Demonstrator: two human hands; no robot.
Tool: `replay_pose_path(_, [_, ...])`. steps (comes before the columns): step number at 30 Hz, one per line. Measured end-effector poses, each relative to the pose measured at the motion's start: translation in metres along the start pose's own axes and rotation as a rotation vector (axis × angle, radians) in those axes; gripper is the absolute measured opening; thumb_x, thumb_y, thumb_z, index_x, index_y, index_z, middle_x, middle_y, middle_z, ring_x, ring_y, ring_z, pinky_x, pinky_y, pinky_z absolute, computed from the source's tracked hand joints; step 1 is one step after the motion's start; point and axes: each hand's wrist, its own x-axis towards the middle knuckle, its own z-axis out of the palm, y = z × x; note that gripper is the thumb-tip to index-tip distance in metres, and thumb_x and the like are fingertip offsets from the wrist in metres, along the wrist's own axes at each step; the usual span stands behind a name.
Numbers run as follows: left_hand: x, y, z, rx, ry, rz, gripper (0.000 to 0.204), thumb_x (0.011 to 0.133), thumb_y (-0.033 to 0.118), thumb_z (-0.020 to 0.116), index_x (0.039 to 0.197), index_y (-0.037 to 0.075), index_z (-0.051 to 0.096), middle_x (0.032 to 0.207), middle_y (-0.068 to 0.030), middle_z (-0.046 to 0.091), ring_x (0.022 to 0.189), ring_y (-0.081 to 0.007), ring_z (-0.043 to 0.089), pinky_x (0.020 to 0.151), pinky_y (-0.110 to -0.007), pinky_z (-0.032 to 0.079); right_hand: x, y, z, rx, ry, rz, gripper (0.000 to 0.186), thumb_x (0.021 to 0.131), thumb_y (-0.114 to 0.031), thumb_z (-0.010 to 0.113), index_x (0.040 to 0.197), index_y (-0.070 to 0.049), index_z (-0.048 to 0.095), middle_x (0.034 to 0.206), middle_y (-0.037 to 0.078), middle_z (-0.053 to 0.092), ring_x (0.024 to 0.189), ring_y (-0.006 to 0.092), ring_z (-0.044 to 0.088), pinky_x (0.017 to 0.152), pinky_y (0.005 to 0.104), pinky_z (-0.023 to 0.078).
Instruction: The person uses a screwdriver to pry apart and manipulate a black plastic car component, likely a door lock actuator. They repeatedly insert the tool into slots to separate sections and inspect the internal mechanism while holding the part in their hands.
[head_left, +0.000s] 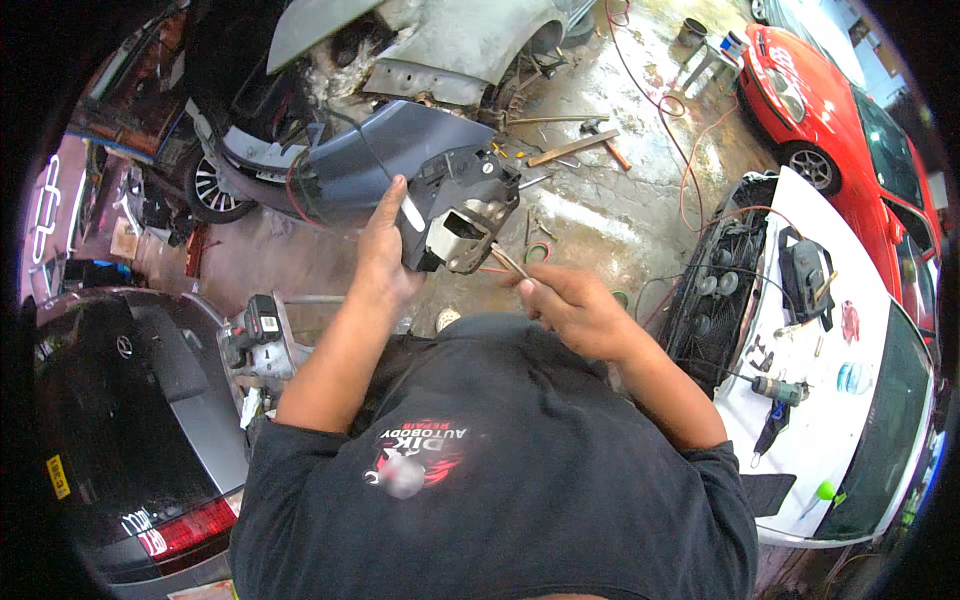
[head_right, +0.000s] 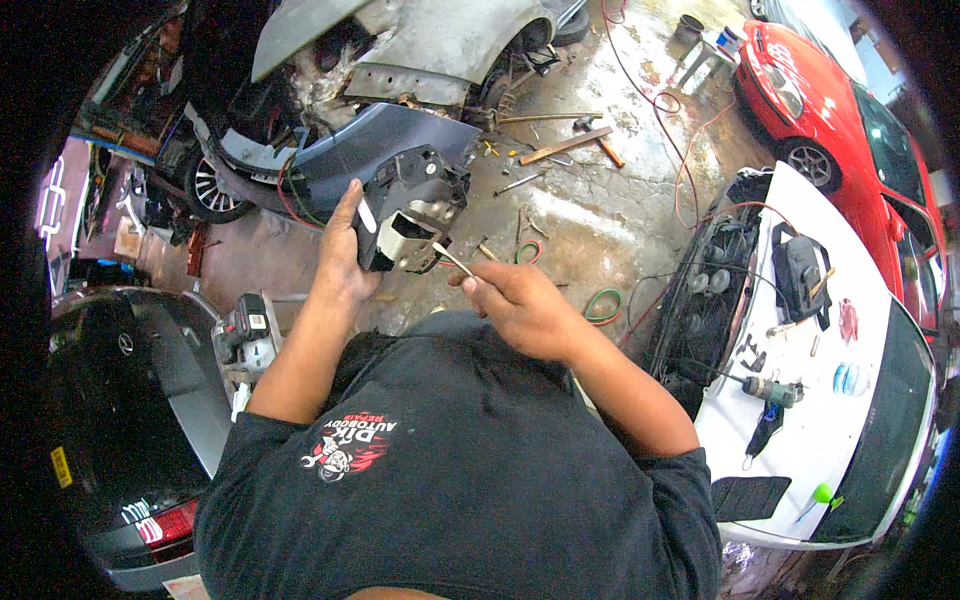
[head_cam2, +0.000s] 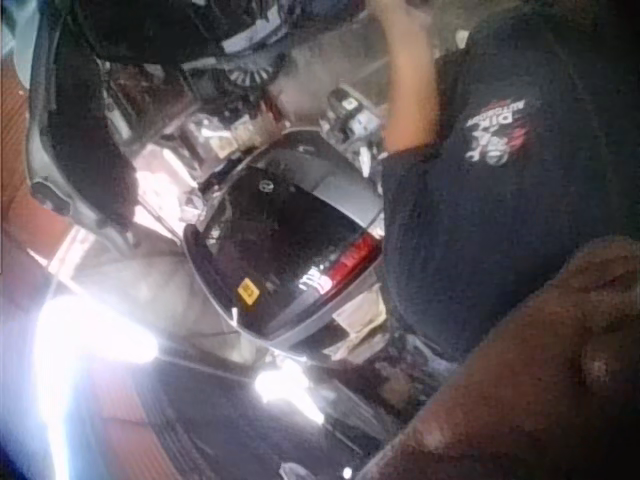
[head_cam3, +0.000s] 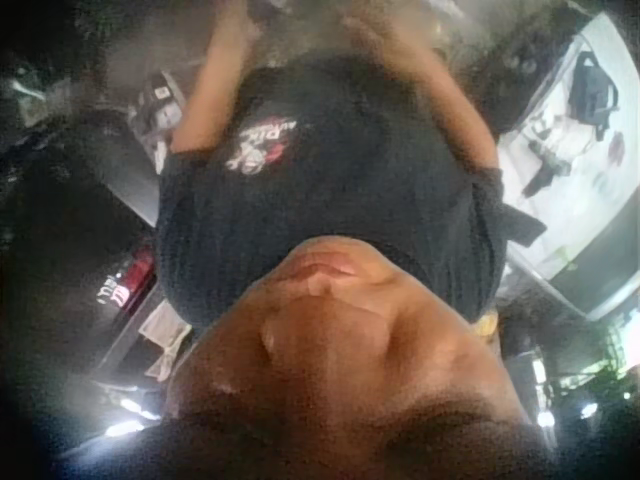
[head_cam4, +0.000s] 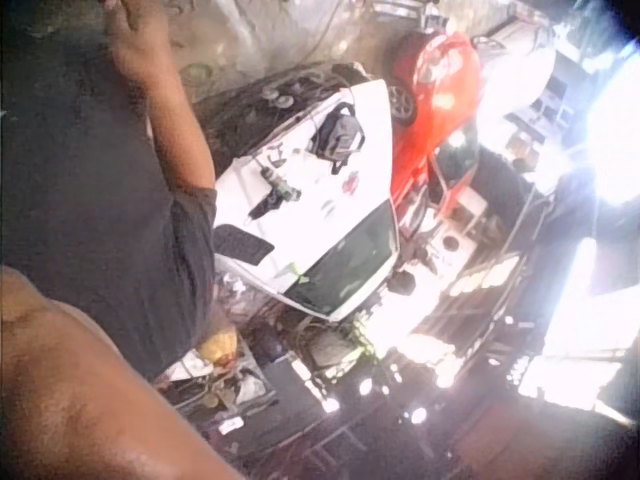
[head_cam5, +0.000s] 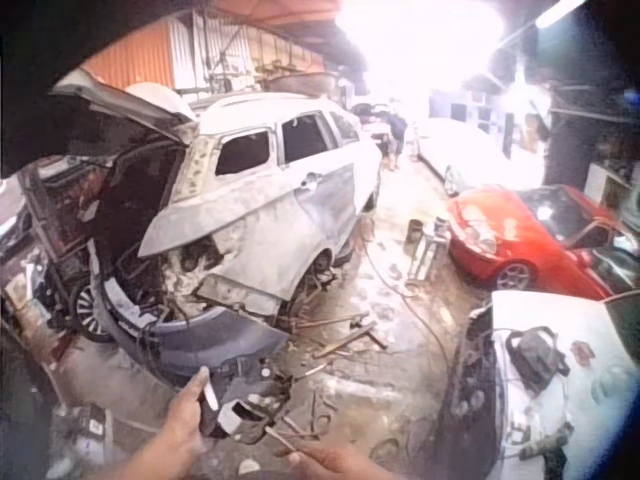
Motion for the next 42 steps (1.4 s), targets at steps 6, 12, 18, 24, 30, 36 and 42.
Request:
replay_pose_path(6, [-0.006,-0.003,0.012,0.179,0.046,0.296,0.031,0.1,0.033,0.074,0.114,0.005,0.068,0.105,-0.0058,0.073,0.093,-0.0177,0.072,0.085,-0.035,0.058,0.013,0.003,0.006,0.029,-0.025,0.057,0.039,0.112,-0.022,0.048,0.148,-0.008,0.056,0.076,0.001,0.054,0.062,0.0114,0.055,0.059,0.0309,0.05])
replay_pose_path(12, [-0.011,0.001,0.016,0.315,-0.001,0.493,0.024,0.1,0.031,0.076,0.103,0.007,0.069,0.092,0.0018,0.068,0.081,-0.0089,0.064,0.075,-0.027,0.051,0.039,-0.005,0.002,0.172,-0.064,0.222,0.034,0.109,-0.022,0.055,0.136,-0.002,0.054,0.084,0.012,0.071,0.061,0.0186,0.066,0.057,0.0366,0.053])
replay_pose_path(18, [-0.02,0.011,0.024,0.274,-0.009,0.417,0.027,0.1,0.033,0.075,0.108,0.008,0.07,0.099,-0.0005,0.07,0.086,-0.012,0.066,0.079,-0.03,0.053,0.051,0.006,0.004,0.499,-0.076,0.01,0.055,0.104,-0.015,0.062,0.151,-0.002,0.036,0.088,0.01,0.069,0.059,0.0188,0.064,0.054,0.0341,0.053])
replay_pose_path(24, [-0.004,0.017,0.011,0.276,0.015,0.329,0.034,0.1,0.034,0.074,0.117,0.005,0.07,0.11,-0.006,0.072,0.099,-0.0211,0.071,0.088,-0.038,0.057,0.064,0.002,0.007,0.397,-0.009,0.077,0.046,0.102,-0.014,0.061,0.146,-0.003,0.05,0.074,0.004,0.059,0.059,0.015,0.058,0.059,0.0332,0.055])
replay_pose_path(30, [0.01,0.016,-0.001,0.297,0.05,0.263,0.043,0.105,0.037,0.066,0.134,0.006,0.062,0.124,-0.0093,0.073,0.107,-0.0266,0.074,0.093,-0.044,0.061,0.084,0.01,0.009,0.29,0.005,0.105,0.042,0.101,-0.015,0.065,0.139,0.002,0.056,0.079,0.007,0.06,0.059,0.0161,0.06,0.057,0.0349,0.056])
replay_pose_path(36, [0.017,0.028,-0.008,0.254,0.028,0.137,0.05,0.103,0.038,0.07,0.14,0.006,0.058,0.133,-0.0089,0.067,0.12,-0.0281,0.067,0.104,-0.048,0.056,0.079,-0.008,-0.012,0.321,-0.164,0.192,0.039,0.103,-0.011,0.058,0.136,0.008,0.055,0.083,0.013,0.066,0.061,0.0226,0.068,0.057,0.0377,0.057])
replay_pose_path(42, [0.02,0.03,0.0,0.286,0.052,0.201,0.042,0.107,0.039,0.061,0.134,0.006,0.061,0.126,-0.0102,0.072,0.11,-0.0291,0.073,0.096,-0.047,0.061,0.078,-0.01,-0.014,0.099,-0.224,0.118,0.039,0.103,-0.014,0.056,0.137,0.005,0.058,0.086,0.016,0.07,0.063,0.0233,0.07,0.06,0.0384,0.058])
